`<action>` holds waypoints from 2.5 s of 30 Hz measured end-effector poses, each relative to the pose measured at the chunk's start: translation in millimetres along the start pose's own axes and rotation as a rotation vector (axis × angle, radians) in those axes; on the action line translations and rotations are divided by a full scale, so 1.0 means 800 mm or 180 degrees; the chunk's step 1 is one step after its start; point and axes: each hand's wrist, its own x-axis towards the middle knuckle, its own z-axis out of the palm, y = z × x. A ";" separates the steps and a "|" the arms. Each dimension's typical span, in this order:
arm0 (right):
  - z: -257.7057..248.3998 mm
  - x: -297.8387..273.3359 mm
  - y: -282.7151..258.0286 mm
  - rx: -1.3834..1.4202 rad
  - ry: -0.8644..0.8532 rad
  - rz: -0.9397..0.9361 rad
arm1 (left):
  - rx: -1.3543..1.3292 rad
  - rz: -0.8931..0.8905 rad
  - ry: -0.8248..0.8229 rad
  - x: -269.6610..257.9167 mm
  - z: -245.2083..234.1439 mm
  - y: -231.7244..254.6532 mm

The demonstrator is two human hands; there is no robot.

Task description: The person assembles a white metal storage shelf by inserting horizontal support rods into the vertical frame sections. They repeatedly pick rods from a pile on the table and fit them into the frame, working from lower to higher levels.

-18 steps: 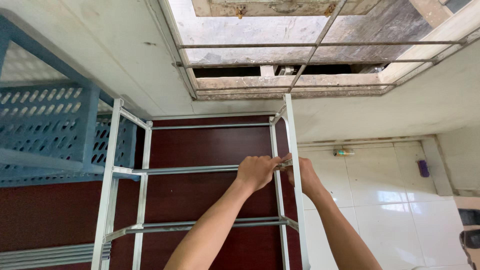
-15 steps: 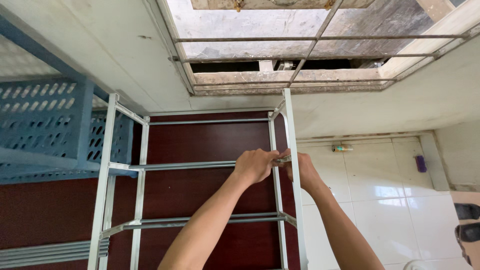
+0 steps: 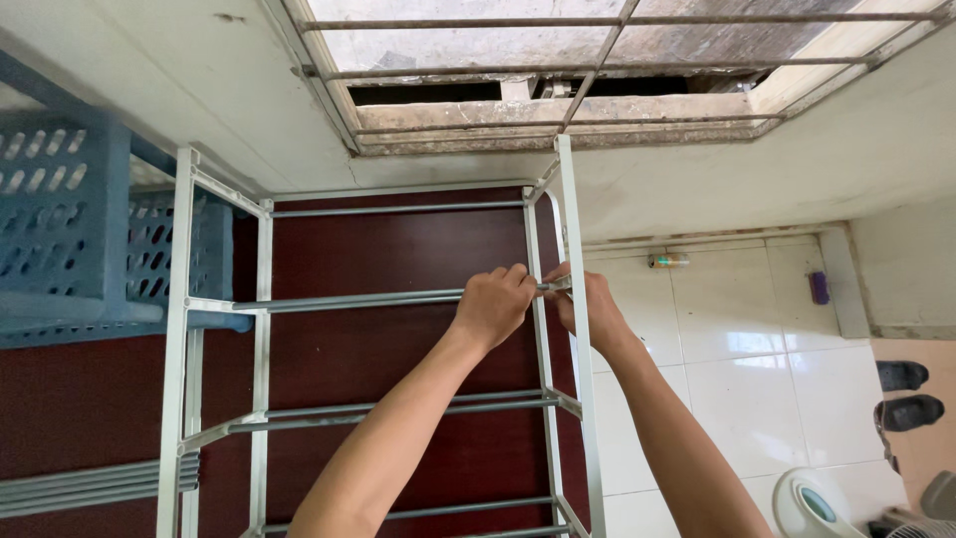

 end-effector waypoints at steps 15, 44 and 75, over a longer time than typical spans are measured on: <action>-0.009 0.012 0.002 -0.0383 -0.0313 0.0150 | -0.0822 -0.0883 -0.1618 0.038 -0.041 -0.006; -0.080 0.010 -0.068 0.0099 0.1007 0.0058 | -0.0555 -0.0798 -0.0851 -0.004 -0.091 -0.025; 0.384 0.059 -0.294 -0.0851 -0.0191 -0.1414 | -0.0998 -0.1780 0.1665 -0.311 -0.242 -0.191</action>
